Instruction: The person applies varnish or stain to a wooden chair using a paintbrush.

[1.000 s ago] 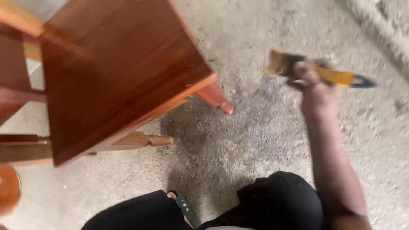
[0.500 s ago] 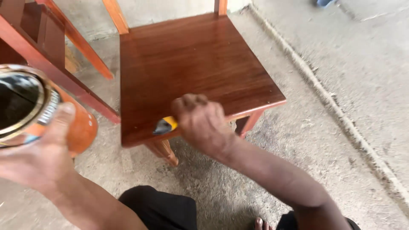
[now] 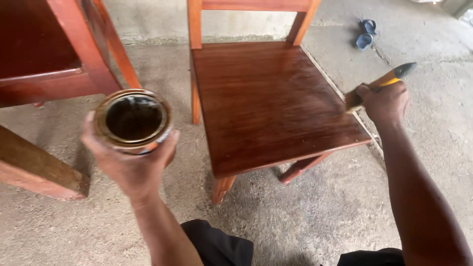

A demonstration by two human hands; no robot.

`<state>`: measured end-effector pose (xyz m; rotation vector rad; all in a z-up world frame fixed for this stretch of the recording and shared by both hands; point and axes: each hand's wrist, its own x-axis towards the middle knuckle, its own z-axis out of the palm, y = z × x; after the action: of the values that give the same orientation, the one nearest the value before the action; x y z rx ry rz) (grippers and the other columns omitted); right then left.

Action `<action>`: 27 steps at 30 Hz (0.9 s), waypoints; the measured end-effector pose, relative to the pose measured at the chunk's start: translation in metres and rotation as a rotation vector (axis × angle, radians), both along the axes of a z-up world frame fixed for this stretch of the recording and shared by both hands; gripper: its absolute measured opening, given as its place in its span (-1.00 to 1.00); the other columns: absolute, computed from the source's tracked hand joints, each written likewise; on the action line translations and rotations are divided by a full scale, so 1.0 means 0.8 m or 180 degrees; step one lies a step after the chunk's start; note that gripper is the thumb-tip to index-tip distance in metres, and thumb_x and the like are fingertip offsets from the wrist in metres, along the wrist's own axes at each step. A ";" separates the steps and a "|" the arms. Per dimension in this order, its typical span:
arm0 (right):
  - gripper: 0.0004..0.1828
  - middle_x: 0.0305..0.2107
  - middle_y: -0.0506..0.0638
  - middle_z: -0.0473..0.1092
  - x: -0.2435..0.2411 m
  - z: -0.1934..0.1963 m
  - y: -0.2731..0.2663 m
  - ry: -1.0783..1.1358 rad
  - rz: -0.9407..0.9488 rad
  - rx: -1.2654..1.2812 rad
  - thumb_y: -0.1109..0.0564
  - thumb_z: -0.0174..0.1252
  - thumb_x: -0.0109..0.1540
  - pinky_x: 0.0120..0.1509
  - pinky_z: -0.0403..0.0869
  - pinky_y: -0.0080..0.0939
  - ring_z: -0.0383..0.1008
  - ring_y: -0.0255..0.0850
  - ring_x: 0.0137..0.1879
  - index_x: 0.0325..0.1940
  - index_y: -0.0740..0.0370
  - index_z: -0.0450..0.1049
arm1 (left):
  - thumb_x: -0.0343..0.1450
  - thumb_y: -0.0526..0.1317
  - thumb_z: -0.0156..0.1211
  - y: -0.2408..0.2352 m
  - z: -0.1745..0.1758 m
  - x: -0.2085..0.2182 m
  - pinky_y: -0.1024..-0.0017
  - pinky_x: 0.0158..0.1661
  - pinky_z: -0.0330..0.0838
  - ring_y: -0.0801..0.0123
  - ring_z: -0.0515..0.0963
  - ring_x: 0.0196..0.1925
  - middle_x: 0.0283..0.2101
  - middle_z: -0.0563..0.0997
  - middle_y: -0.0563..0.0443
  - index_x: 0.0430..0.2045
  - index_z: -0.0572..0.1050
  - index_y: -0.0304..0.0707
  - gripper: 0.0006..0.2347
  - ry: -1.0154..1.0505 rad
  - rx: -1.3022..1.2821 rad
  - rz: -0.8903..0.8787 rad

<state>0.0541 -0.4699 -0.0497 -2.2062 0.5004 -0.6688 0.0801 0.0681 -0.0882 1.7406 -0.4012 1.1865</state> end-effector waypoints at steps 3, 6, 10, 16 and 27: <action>-0.65 -0.40 0.06 0.54 0.024 0.023 0.091 0.1118 -0.0672 -0.1640 -0.08 0.33 0.33 -0.30 0.50 -0.22 0.57 -0.19 -0.35 -0.13 0.30 0.62 | 0.27 -0.01 0.76 -0.014 -0.009 0.015 0.29 0.22 0.58 0.18 0.65 0.23 0.23 0.51 -0.15 0.38 0.04 -0.21 -0.05 0.0166 -0.0151 -0.0080; -0.62 -0.47 0.06 0.54 0.053 0.028 0.202 0.1049 0.0304 -0.2240 -0.14 0.30 0.29 -0.40 0.51 -0.20 0.54 -0.21 -0.45 -0.18 0.25 0.62 | 0.20 0.00 0.76 -0.018 -0.012 0.023 0.25 0.17 0.60 0.16 0.66 0.18 0.18 0.52 -0.16 0.35 0.11 -0.27 -0.05 0.0238 -0.0095 0.0041; -0.62 -0.41 0.12 0.56 0.070 0.106 0.328 0.0002 0.1947 0.0294 -0.03 0.32 0.24 -0.46 0.65 -0.30 0.59 -0.24 -0.43 -0.11 0.36 0.53 | 0.05 -0.01 0.71 -0.016 -0.014 0.027 0.14 0.05 0.59 0.10 0.59 0.07 0.07 0.51 -0.15 0.30 0.18 -0.31 -0.03 0.0503 0.0239 0.0483; -0.80 -0.32 0.10 0.54 0.042 0.155 0.413 -0.0412 0.2522 0.1327 0.16 0.30 0.22 -0.34 0.76 -0.25 0.69 -0.24 -0.29 -0.16 0.34 0.51 | 0.00 -0.05 0.67 -0.007 0.005 0.015 0.02 0.14 0.44 -0.02 0.52 0.16 0.11 0.46 -0.21 0.29 0.18 -0.32 -0.03 0.0503 0.0279 0.0330; -0.42 -0.01 0.19 0.39 0.074 0.057 0.502 -0.1224 0.2537 -0.1726 -0.07 0.48 0.01 0.28 0.42 0.08 0.34 0.08 0.19 -0.05 0.32 0.49 | -0.03 -0.10 0.67 0.010 0.030 -0.015 0.04 0.09 0.49 -0.13 0.55 0.13 0.12 0.48 -0.23 0.22 0.23 -0.34 -0.07 0.0527 0.0303 -0.0086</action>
<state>0.1136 -0.0685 -0.0044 -2.3939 -0.8114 -0.7978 0.0683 0.0760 -0.0642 1.8940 -0.3855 1.0094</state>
